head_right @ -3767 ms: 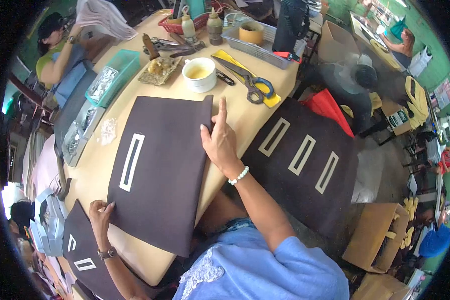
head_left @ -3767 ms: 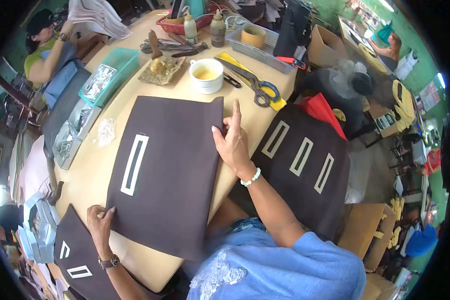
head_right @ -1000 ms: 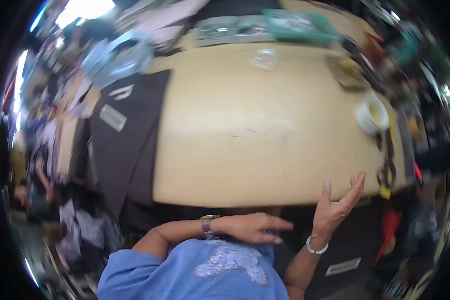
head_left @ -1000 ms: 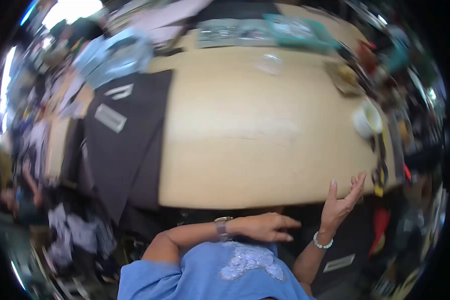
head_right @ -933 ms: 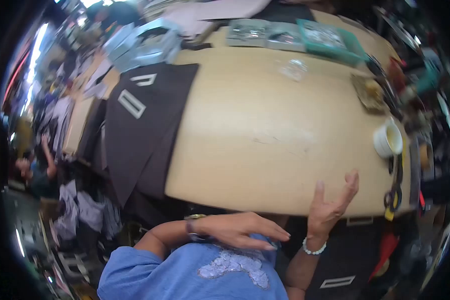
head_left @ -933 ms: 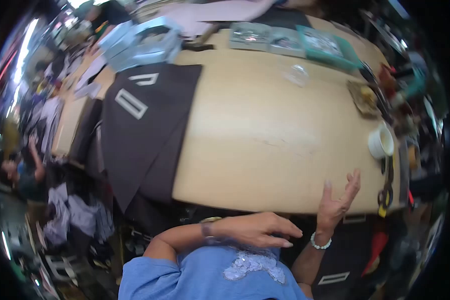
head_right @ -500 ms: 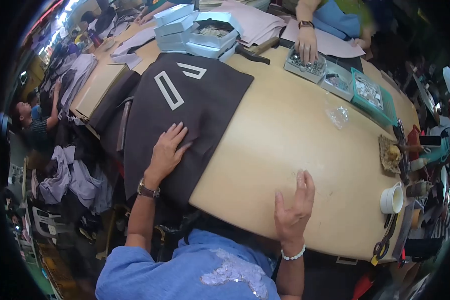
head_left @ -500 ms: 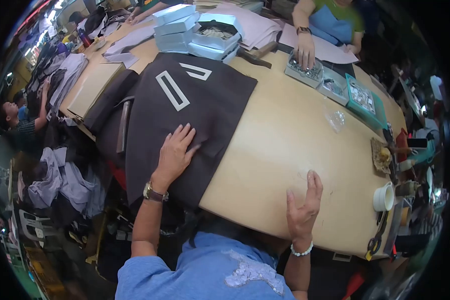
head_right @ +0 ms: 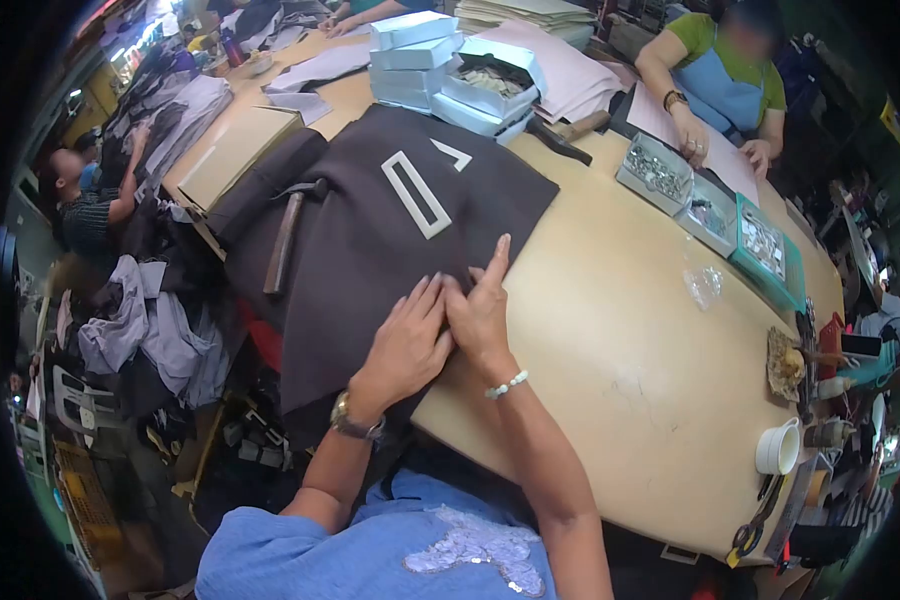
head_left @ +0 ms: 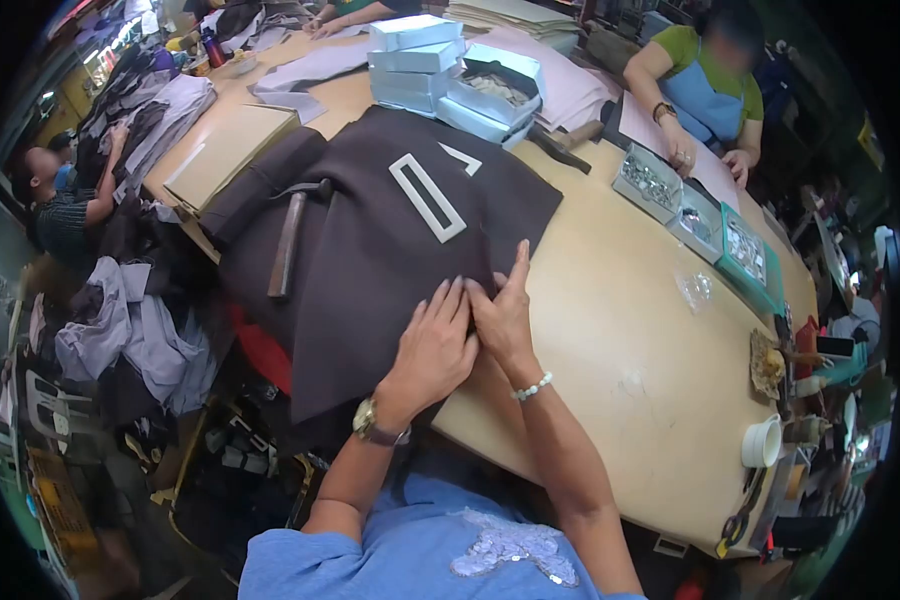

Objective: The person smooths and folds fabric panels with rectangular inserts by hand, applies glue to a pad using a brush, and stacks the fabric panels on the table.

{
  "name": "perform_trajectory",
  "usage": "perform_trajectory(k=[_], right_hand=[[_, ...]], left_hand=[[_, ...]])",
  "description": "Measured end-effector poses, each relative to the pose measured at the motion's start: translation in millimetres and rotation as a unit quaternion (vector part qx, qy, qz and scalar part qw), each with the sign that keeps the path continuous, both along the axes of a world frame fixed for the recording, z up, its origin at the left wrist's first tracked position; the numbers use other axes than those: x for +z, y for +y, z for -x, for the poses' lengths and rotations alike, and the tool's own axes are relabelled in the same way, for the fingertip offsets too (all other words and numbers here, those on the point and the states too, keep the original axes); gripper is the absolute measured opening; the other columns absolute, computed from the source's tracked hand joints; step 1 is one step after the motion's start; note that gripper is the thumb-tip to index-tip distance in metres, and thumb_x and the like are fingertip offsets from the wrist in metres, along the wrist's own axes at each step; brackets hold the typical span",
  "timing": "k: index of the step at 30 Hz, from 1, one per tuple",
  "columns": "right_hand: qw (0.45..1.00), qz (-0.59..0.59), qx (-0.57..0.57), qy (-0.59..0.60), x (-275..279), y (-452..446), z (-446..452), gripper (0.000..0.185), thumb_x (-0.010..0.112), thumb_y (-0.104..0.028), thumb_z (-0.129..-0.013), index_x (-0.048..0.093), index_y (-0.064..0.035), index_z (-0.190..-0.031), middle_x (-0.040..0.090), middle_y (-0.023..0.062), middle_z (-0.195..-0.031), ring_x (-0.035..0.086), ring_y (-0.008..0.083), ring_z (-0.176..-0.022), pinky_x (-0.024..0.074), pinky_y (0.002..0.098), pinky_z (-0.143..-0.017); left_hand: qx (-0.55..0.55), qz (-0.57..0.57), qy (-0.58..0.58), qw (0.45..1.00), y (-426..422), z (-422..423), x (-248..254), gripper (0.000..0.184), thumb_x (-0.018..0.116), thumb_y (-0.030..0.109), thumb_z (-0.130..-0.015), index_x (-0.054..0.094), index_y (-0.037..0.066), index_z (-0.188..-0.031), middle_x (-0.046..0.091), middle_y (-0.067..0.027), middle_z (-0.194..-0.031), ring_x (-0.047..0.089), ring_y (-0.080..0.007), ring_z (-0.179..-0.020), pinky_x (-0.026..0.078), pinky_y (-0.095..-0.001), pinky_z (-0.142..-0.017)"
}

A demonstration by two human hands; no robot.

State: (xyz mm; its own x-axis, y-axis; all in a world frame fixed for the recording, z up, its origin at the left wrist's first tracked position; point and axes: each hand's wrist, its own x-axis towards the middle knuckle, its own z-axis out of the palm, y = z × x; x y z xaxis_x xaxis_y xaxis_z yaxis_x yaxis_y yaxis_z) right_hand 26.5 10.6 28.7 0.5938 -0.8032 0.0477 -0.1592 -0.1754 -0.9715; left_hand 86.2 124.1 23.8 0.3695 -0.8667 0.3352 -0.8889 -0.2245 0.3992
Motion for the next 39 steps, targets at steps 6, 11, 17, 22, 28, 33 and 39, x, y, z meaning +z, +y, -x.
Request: perform_trajectory(k=[6,11,17,22,28,33,39], right_hand=[[0.998,0.018,-0.048,-0.03,-11,-1,1,0.069,0.048,-0.003,-0.085,0.01,0.0045,-0.142,0.035,0.0325,-0.136,0.044,0.0411,-0.121,0.0318,0.0371,-0.105],[0.996,0.039,-0.064,-0.048,-14,0,-2,0.067,0.049,-0.004,-0.086,0.012,0.0057,-0.141,0.032,0.0303,-0.139,0.038,0.0391,-0.127,0.0298,0.036,-0.106],[0.991,0.008,-0.08,-0.103,2,-2,34,0.068,0.053,0.0,-0.085,0.015,0.0072,-0.141,0.024,0.0259,-0.145,0.032,0.0309,-0.132,0.0298,0.0329,-0.106],[0.972,-0.132,-0.099,-0.167,3,-5,129,0.071,0.053,0.008,-0.082,0.014,0.0073,-0.142,0.022,0.021,-0.147,0.033,0.0225,-0.13,0.0328,0.029,-0.104],[0.979,-0.017,-0.203,0.023,-14,4,276,0.07,0.059,0.003,-0.08,0.022,0.0075,-0.14,0.027,0.0212,-0.145,0.027,0.0261,-0.135,0.0212,0.0318,-0.11],[0.962,-0.033,-0.243,0.119,-2,4,365,0.071,0.06,0.003,-0.078,0.025,0.006,-0.14,0.028,0.0217,-0.145,0.023,0.0258,-0.137,0.0183,0.0319,-0.111],[0.866,0.152,-0.435,0.193,-20,-26,420,0.071,0.064,-0.005,-0.08,0.026,0.0038,-0.138,0.062,0.015,-0.071,0.058,0.0229,-0.061,0.0457,0.0324,-0.063]], left_hand=[[0.195,0.066,-0.076,0.976,56,-70,65,0.037,0.059,0.018,-0.085,0.056,-0.003,-0.116,0.057,-0.0225,-0.116,0.053,-0.0358,-0.111,0.041,-0.0414,-0.095],[0.34,-0.119,-0.122,0.925,69,-172,4,0.046,0.06,0.023,-0.084,0.051,0.004,-0.124,0.06,-0.0188,-0.099,0.059,-0.0355,-0.094,0.048,-0.044,-0.08],[0.317,-0.075,-0.145,0.934,70,-199,-4,0.049,0.06,0.025,-0.083,0.049,0.006,-0.126,0.06,-0.0189,-0.093,0.061,-0.0349,-0.087,0.05,-0.0432,-0.077],[0.315,-0.134,-0.177,0.923,63,-191,14,0.051,0.06,0.026,-0.084,0.046,0.006,-0.128,0.059,-0.0182,-0.097,0.061,-0.0347,-0.088,0.05,-0.0428,-0.077],[0.059,0.039,-0.199,0.978,-15,-105,48,0.039,0.056,0.02,-0.088,0.052,0.001,-0.122,0.051,-0.0202,-0.121,0.049,-0.035,-0.113,0.041,-0.0403,-0.095],[-0.284,-0.01,-0.14,0.948,-93,6,36,0.047,0.059,0.026,-0.086,0.049,0.004,-0.127,0.043,-0.02,-0.134,0.037,-0.0363,-0.127,0.032,-0.0429,-0.105],[-0.387,-0.103,-0.142,0.905,-109,80,-5,0.066,0.055,0.048,-0.084,0.045,0.001,-0.13,0.039,-0.0203,-0.137,0.034,-0.0359,-0.129,0.021,-0.0544,-0.107]])
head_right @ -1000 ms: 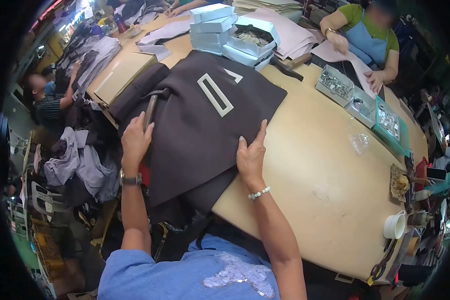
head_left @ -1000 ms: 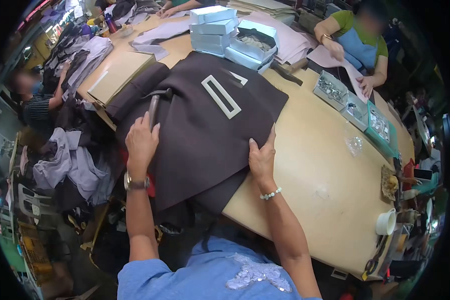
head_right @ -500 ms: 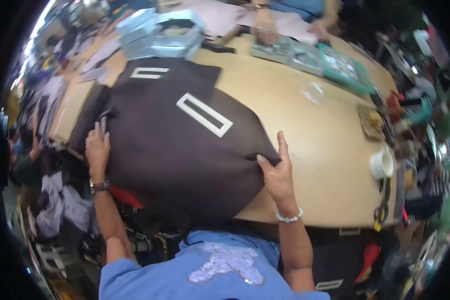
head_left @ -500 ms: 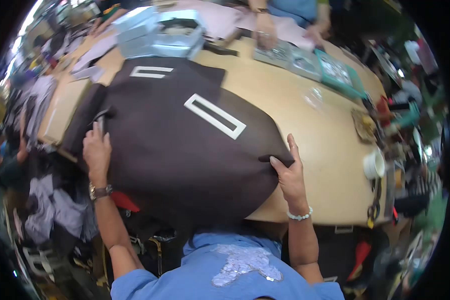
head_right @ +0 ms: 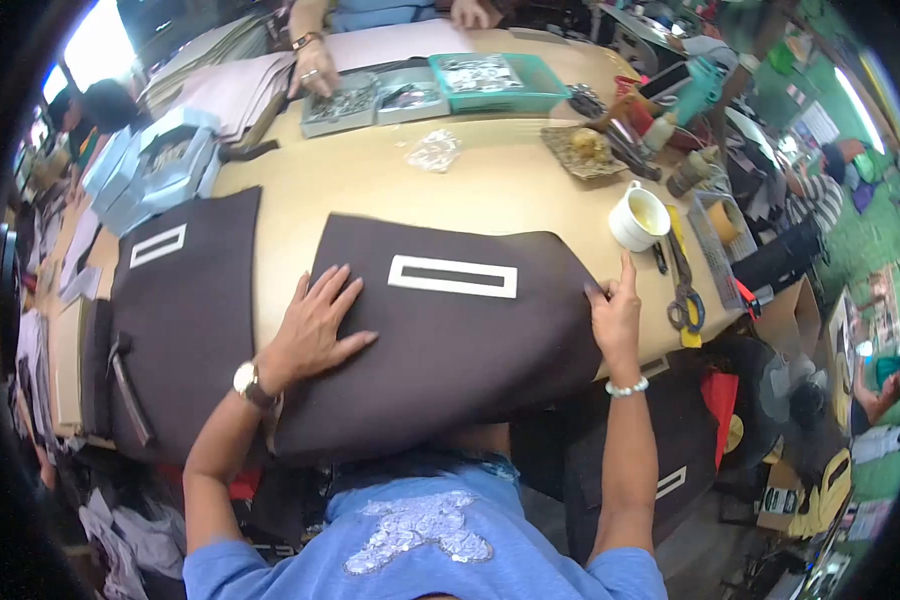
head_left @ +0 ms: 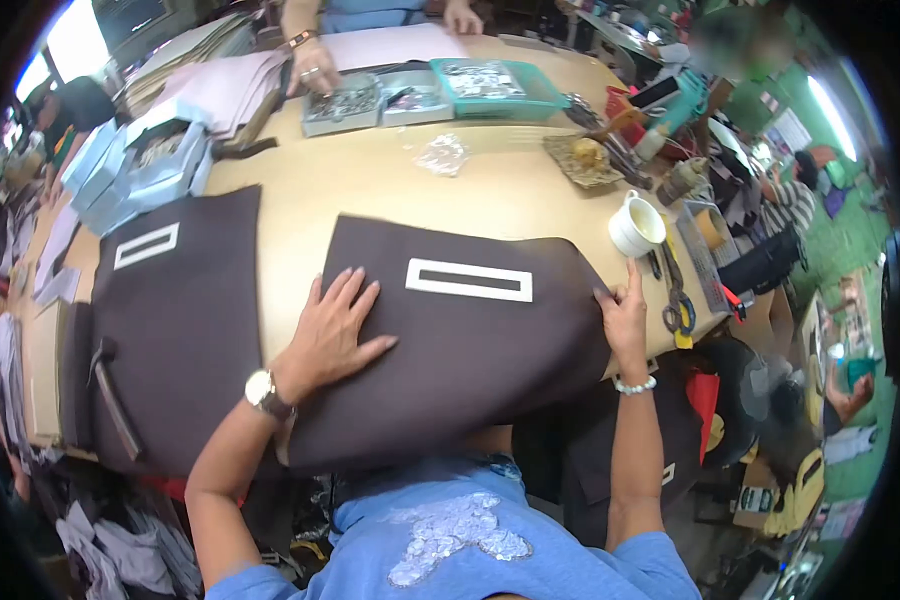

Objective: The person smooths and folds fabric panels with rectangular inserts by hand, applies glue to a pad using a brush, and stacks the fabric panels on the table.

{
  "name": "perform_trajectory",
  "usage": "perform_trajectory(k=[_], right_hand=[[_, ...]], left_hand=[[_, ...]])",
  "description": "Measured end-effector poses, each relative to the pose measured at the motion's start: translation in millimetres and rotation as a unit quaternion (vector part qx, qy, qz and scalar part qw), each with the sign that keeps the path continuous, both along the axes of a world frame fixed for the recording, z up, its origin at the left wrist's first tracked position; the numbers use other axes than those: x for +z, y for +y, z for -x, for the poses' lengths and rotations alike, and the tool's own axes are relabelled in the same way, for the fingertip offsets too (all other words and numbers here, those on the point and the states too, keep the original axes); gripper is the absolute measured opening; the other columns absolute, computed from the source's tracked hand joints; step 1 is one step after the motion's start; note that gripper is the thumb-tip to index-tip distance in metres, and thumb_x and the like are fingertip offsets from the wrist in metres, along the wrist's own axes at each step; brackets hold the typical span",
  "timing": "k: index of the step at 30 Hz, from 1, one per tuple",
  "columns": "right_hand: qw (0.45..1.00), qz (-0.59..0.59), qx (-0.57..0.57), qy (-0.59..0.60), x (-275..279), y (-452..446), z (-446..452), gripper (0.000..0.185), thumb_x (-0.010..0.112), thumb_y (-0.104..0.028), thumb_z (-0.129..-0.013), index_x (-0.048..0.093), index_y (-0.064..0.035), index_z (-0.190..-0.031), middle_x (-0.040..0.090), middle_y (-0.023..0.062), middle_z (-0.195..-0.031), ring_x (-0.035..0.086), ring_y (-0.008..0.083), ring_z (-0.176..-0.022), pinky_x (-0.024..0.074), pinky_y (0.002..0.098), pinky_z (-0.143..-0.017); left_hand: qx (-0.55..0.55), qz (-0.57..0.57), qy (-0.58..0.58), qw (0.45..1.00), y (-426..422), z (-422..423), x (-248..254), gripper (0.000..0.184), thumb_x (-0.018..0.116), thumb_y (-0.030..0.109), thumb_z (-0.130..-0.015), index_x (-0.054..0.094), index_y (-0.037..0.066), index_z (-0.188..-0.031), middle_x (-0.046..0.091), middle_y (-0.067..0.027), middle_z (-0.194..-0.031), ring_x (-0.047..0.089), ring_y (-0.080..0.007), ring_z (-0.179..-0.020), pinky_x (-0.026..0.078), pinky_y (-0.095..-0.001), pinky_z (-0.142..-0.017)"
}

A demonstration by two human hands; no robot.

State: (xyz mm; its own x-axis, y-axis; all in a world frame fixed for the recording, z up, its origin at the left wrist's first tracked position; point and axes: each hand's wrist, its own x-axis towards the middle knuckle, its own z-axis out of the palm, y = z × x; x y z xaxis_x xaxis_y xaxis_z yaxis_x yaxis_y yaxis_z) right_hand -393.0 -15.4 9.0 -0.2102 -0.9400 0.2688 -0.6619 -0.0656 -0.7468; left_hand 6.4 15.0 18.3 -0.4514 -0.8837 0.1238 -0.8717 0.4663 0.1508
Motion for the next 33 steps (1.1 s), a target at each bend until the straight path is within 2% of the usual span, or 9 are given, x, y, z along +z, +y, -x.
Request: perform_trajectory(k=[5,9,12,13,17,21,26,30,33], right_hand=[[0.981,0.083,-0.032,0.172,-18,-26,-1,0.066,0.062,-0.013,-0.083,0.029,0.0002,-0.138,0.054,0.0173,-0.068,0.055,0.0311,-0.059,0.0431,0.0397,-0.055],[0.914,0.202,0.006,0.351,-1,-38,-2,0.065,0.066,-0.02,-0.079,0.036,-0.0038,-0.135,0.056,0.0169,-0.098,0.058,0.0311,-0.084,0.0466,0.0401,-0.068],[0.874,0.214,-0.065,0.432,34,-55,21,0.064,0.068,-0.025,-0.076,0.043,-0.0068,-0.131,0.048,0.016,-0.118,0.048,0.0347,-0.107,0.0407,0.0455,-0.086],[0.891,0.116,-0.083,0.431,41,-63,37,0.063,0.071,-0.038,-0.073,0.053,-0.0076,-0.125,0.045,0.018,-0.129,0.035,0.0385,-0.125,0.03,0.0502,-0.1],[0.897,-0.144,-0.09,0.408,58,-98,73,0.079,0.058,-0.071,-0.068,0.065,-0.0061,-0.112,0.025,0.0205,-0.146,0.014,0.0434,-0.136,0.0089,0.0612,-0.107],[0.885,-0.266,-0.057,0.377,65,-121,72,0.087,0.049,-0.079,-0.066,0.066,-0.0069,-0.111,0.023,0.0236,-0.146,0.005,0.0431,-0.138,0.0041,0.0614,-0.107],[0.883,-0.291,-0.064,0.362,65,-140,84,0.082,0.05,-0.077,-0.069,0.067,-0.0062,-0.107,0.029,0.0234,-0.143,0.015,0.0415,-0.136,0.0048,0.0617,-0.107],[0.918,-0.05,-0.093,0.382,74,-122,94,0.043,0.058,-0.047,-0.08,0.067,-0.0109,-0.102,0.036,0.0186,-0.14,0.024,0.0407,-0.134,0.0119,0.0633,-0.106],[0.864,-0.06,-0.086,0.492,72,-99,89,0.021,0.06,-0.016,-0.077,0.069,-0.0146,-0.095,0.039,0.0152,-0.138,0.026,0.0403,-0.132,0.0187,0.0643,-0.103]], left_hand=[[0.035,-0.181,-0.06,0.981,15,29,35,0.048,0.061,0.045,-0.081,0.058,0.002,-0.103,0.052,-0.0148,-0.108,0.048,-0.0304,-0.109,0.027,-0.0543,-0.102],[0.008,0.033,0.045,0.998,0,15,-5,0.061,0.062,0.044,-0.08,0.05,0.002,-0.123,0.042,-0.0174,-0.133,0.036,-0.0342,-0.127,0.022,-0.0541,-0.106],[0.021,-0.022,0.03,0.999,-5,13,-10,0.073,0.061,0.045,-0.08,0.038,0.003,-0.136,0.028,-0.0184,-0.145,0.024,-0.0351,-0.135,0.017,-0.0538,-0.109],[0.03,-0.054,0.019,0.998,-6,12,-13,0.077,0.059,0.046,-0.081,0.033,0.004,-0.139,0.023,-0.0188,-0.148,0.02,-0.0348,-0.137,0.014,-0.0546,-0.109],[0.033,-0.047,0.018,0.998,-4,12,-10,0.076,0.058,0.048,-0.081,0.035,0.004,-0.138,0.026,-0.0193,-0.146,0.022,-0.0355,-0.136,0.013,-0.057,-0.108],[0.03,-0.029,0.017,0.999,-2,10,-12,0.075,0.057,0.049,-0.081,0.036,0.004,-0.138,0.029,-0.0192,-0.145,0.024,-0.0354,-0.135,0.014,-0.0592,-0.106],[0.027,-0.016,0.018,0.999,0,8,-12,0.075,0.059,0.048,-0.081,0.037,0.004,-0.137,0.03,-0.019,-0.144,0.026,-0.0354,-0.134,0.016,-0.0594,-0.106],[0.026,-0.005,0.024,0.999,1,7,-14,0.074,0.06,0.047,-0.08,0.037,0.004,-0.137,0.031,-0.0193,-0.144,0.027,-0.0358,-0.133,0.017,-0.0593,-0.105],[0.027,-0.02,0.031,0.999,2,7,-14,0.074,0.06,0.045,-0.081,0.035,0.004,-0.138,0.028,-0.0192,-0.145,0.025,-0.0361,-0.134,0.015,-0.0583,-0.106]])
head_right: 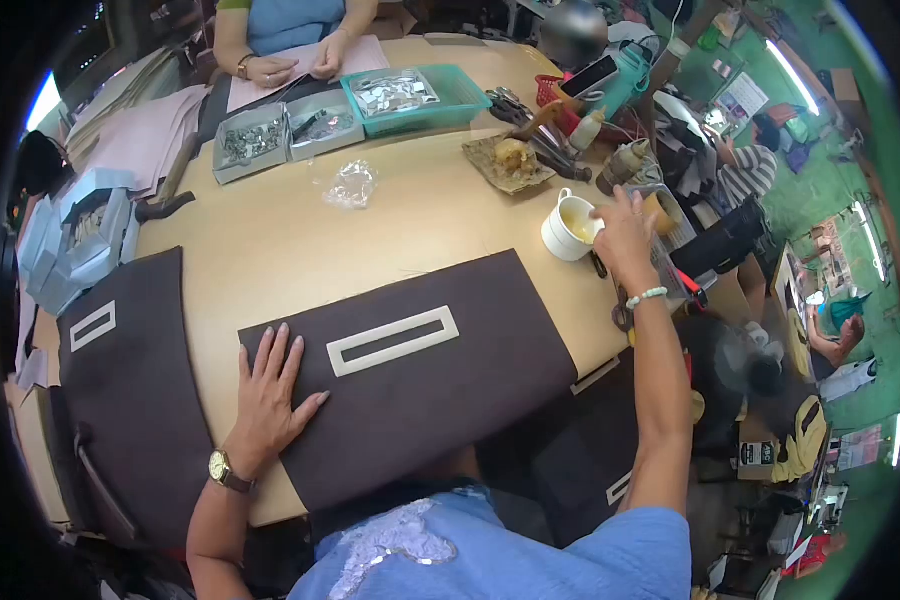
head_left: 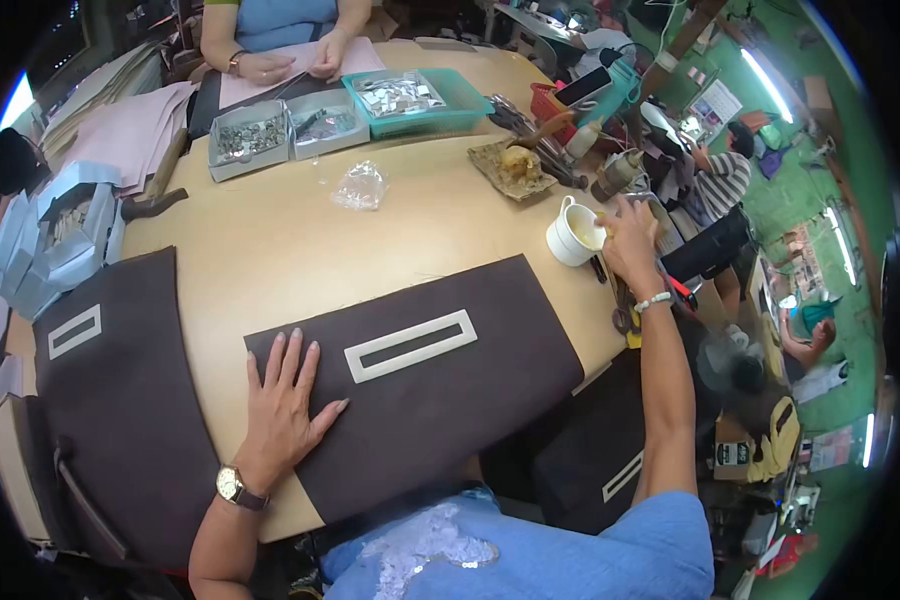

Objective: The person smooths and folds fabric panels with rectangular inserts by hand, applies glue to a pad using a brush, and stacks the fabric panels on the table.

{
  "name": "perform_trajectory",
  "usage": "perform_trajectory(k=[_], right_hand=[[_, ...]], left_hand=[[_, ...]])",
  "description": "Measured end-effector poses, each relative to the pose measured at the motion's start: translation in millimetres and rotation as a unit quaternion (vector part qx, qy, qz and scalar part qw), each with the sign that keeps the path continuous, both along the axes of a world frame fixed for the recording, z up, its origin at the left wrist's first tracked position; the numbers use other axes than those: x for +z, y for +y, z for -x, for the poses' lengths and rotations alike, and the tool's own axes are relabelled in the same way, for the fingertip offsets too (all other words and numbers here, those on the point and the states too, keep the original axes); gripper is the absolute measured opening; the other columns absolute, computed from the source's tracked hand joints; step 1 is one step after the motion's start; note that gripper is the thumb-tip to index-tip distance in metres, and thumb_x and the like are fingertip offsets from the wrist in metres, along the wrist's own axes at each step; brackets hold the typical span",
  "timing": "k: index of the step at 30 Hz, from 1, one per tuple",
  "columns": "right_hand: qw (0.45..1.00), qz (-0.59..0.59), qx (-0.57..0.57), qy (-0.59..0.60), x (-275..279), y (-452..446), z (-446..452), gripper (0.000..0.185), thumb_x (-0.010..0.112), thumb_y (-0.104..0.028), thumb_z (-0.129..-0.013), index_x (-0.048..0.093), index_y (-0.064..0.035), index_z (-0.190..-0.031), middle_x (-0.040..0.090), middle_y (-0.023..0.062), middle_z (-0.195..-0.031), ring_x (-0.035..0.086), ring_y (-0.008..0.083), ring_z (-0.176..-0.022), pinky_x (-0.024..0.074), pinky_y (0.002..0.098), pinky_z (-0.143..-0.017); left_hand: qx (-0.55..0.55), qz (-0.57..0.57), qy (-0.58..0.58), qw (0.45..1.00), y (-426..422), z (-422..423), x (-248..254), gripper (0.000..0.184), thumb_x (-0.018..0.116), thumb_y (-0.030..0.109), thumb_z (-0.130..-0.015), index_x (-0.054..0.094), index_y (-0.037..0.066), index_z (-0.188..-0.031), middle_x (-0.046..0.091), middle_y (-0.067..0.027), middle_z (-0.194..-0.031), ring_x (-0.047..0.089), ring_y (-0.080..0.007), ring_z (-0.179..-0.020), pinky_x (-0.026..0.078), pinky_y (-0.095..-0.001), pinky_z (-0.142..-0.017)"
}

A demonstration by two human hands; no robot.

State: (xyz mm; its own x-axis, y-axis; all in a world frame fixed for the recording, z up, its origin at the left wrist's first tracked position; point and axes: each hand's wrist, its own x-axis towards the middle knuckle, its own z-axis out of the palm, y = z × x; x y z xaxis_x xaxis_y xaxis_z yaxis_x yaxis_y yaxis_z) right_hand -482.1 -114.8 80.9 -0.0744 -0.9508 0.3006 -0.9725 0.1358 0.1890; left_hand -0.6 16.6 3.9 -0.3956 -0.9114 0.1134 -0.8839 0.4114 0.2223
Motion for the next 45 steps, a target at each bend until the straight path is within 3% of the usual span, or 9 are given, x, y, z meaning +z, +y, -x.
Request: perform_trajectory(k=[3,7,10,16,19,23,29,36,45], right_hand=[[0.998,-0.055,0.006,0.036,8,26,-27,0.028,0.058,-0.002,-0.069,0.07,-0.0152,-0.09,0.04,0.0146,-0.135,0.029,0.0391,-0.131,0.0208,0.0642,-0.103],[0.993,-0.095,0.066,-0.012,4,40,-55,0.026,0.055,-0.001,-0.071,0.069,-0.0147,-0.088,0.041,0.0162,-0.134,0.032,0.0399,-0.128,0.0233,0.0614,-0.101],[0.966,-0.02,0.231,-0.111,-18,58,-98,0.032,0.052,0.0,-0.07,0.068,-0.0133,-0.093,0.042,0.021,-0.133,0.036,0.0397,-0.126,0.0271,0.0551,-0.101],[0.866,-0.122,0.239,-0.422,-66,105,-165,0.054,0.042,0.006,-0.067,0.064,-0.0116,-0.112,0.04,0.0248,-0.135,0.033,0.0401,-0.129,0.0241,0.0507,-0.106],[0.913,-0.113,0.215,-0.327,-73,112,-175,0.052,0.041,0.007,-0.071,0.062,-0.0103,-0.116,0.036,0.023,-0.138,0.029,0.0417,-0.131,0.0203,0.0556,-0.106],[0.976,-0.126,0.155,-0.087,-65,119,-190,0.055,0.045,0.001,-0.08,0.047,-0.0156,-0.132,0.031,0.0186,-0.143,0.025,0.0422,-0.132,0.0148,0.0623,-0.105],[0.976,-0.096,0.138,0.141,-63,124,-204,0.049,0.051,-0.013,-0.083,0.045,-0.0046,-0.131,0.032,0.0144,-0.143,0.027,0.0371,-0.132,0.0165,0.0602,-0.106],[0.961,-0.12,0.139,0.206,-60,118,-205,0.051,0.051,-0.016,-0.084,0.044,-0.0028,-0.133,0.027,0.0128,-0.145,0.024,0.0361,-0.134,0.0143,0.0596,-0.108],[0.93,-0.175,0.137,0.292,-58,109,-196,0.064,0.05,-0.022,-0.086,0.026,-0.0116,-0.144,0.02,0.0103,-0.15,0.016,0.0369,-0.137,0.0064,0.0585,-0.109]], left_hand=[[0.001,-0.009,0.001,1.0,0,0,0,0.074,0.059,0.044,-0.081,0.034,0.004,-0.138,0.027,-0.0188,-0.146,0.023,-0.0361,-0.135,0.014,-0.0578,-0.107],[0.003,-0.004,-0.007,1.0,-1,0,-2,0.073,0.058,0.045,-0.082,0.034,0.004,-0.138,0.027,-0.018,-0.146,0.023,-0.0359,-0.135,0.016,-0.0578,-0.106],[0.004,0.006,-0.006,1.0,0,0,-2,0.073,0.057,0.046,-0.083,0.035,0.005,-0.139,0.028,-0.0174,-0.146,0.024,-0.0345,-0.135,0.017,-0.0566,-0.106],[0.008,0.009,-0.005,1.0,1,-1,-3,0.072,0.056,0.047,-0.084,0.036,0.005,-0.138,0.029,-0.0169,-0.145,0.024,-0.0337,-0.135,0.018,-0.0564,-0.107],[0.007,0.016,-0.004,1.0,1,0,-5,0.071,0.056,0.047,-0.084,0.036,0.005,-0.138,0.029,-0.0167,-0.145,0.025,-0.0335,-0.135,0.018,-0.0568,-0.107],[0.008,0.021,-0.007,1.0,1,-1,-7,0.071,0.057,0.047,-0.083,0.036,0.006,-0.138,0.029,-0.0164,-0.145,0.026,-0.0332,-0.134,0.018,-0.0569,-0.107],[0.008,0.028,-0.004,1.0,1,-1,-8,0.072,0.057,0.047,-0.083,0.036,0.006,-0.138,0.03,-0.0166,-0.144,0.026,-0.033,-0.134,0.018,-0.0568,-0.107],[0.011,0.025,-0.005,1.0,1,-1,-8,0.071,0.056,0.046,-0.083,0.036,0.005,-0.138,0.03,-0.0169,-0.144,0.026,-0.0327,-0.134,0.019,-0.0559,-0.107],[0.01,0.031,0.004,0.999,1,-2,-10,0.07,0.055,0.047,-0.084,0.037,0.005,-0.137,0.031,-0.0171,-0.144,0.026,-0.0323,-0.134,0.019,-0.0544,-0.108]])
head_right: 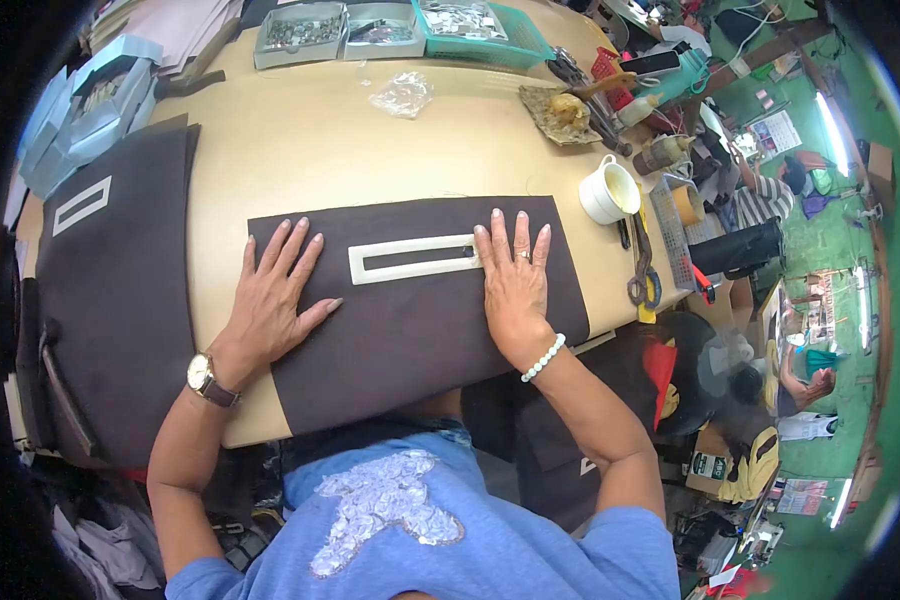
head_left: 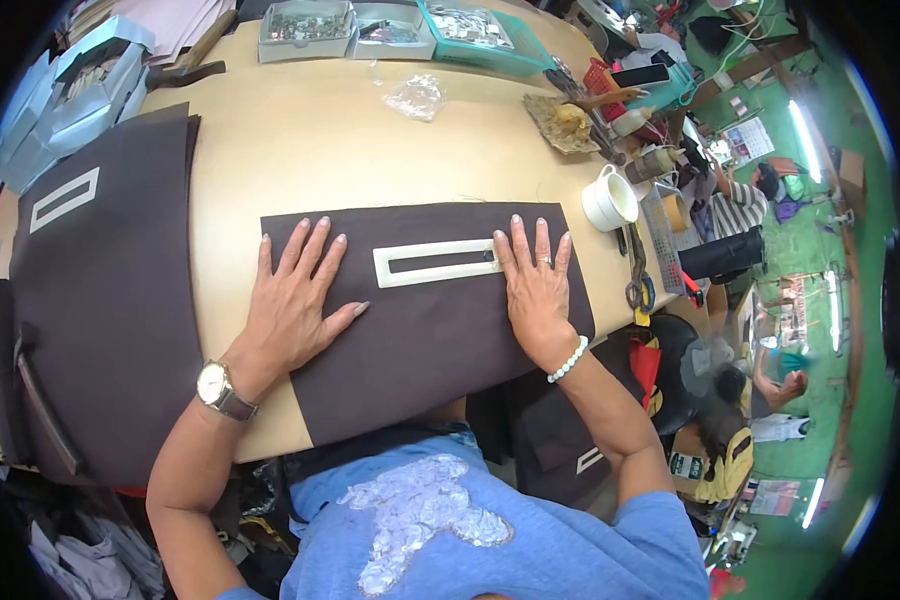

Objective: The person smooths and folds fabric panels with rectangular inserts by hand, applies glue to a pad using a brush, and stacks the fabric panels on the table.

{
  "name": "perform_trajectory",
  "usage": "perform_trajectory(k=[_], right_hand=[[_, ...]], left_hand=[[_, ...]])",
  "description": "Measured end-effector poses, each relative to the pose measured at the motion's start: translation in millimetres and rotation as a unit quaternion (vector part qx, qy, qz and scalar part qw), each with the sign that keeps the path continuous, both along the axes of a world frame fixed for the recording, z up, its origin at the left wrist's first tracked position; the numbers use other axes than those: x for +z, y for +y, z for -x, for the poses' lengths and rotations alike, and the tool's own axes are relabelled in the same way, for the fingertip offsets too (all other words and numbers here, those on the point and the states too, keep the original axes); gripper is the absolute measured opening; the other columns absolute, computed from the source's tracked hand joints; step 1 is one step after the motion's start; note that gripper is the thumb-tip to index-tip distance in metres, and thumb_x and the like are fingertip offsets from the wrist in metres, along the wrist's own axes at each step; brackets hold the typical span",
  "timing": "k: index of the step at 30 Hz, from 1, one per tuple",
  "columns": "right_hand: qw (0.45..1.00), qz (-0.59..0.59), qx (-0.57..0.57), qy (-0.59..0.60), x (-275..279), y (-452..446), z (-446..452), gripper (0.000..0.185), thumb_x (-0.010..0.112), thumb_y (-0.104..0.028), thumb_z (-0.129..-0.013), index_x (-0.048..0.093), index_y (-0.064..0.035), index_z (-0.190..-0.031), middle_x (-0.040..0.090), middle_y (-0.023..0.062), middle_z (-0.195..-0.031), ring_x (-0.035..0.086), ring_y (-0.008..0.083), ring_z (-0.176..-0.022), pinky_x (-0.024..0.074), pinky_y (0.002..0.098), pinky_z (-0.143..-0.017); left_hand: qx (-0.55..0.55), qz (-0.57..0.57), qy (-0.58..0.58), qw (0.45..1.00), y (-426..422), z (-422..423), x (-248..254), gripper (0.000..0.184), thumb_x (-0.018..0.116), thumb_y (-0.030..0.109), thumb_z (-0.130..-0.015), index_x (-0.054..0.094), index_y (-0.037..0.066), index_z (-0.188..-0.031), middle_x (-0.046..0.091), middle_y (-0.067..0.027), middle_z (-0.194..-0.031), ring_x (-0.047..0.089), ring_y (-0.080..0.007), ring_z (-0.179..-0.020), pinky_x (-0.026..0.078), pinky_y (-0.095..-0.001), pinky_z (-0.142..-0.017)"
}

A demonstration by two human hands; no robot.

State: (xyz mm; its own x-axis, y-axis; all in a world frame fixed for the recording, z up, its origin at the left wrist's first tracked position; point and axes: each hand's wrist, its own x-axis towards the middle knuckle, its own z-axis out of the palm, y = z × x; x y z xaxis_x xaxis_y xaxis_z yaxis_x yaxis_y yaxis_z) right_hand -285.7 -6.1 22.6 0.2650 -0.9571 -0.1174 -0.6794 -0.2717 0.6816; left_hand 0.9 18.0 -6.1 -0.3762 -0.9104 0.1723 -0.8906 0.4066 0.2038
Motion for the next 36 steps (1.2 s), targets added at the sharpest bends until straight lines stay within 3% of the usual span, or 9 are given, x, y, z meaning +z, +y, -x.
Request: perform_trajectory(k=[9,30,36], right_hand=[[1.0,0.001,0.02,0.01,-2,9,-14,0.064,0.05,-0.022,-0.086,0.026,-0.013,-0.144,0.02,0.0102,-0.15,0.018,0.036,-0.137,0.0076,0.0584,-0.109],[0.986,-0.026,0.127,-0.105,-9,20,-99,0.061,0.047,-0.023,-0.087,0.027,-0.0088,-0.143,0.023,0.0124,-0.148,0.021,0.0358,-0.136,0.0096,0.0569,-0.11],[0.982,-0.003,0.175,-0.072,-11,3,-96,0.062,0.046,-0.025,-0.087,0.024,-0.0185,-0.145,0.02,0.011,-0.15,0.018,0.0372,-0.137,0.007,0.0568,-0.11]], left_hand=[[-0.003,0.046,0.021,0.999,0,0,-3,0.068,0.055,0.049,-0.084,0.043,0.003,-0.133,0.037,-0.0176,-0.14,0.03,-0.0326,-0.132,0.023,-0.0567,-0.104],[-0.003,0.013,0.022,1.0,0,-2,-5,0.07,0.055,0.048,-0.084,0.038,0.004,-0.137,0.031,-0.0155,-0.144,0.025,-0.0324,-0.135,0.019,-0.0553,-0.107],[-0.003,0.014,0.023,1.0,0,-2,-5,0.068,0.053,0.047,-0.085,0.038,0.006,-0.136,0.031,-0.015,-0.145,0.025,-0.0319,-0.135,0.02,-0.0559,-0.107]])
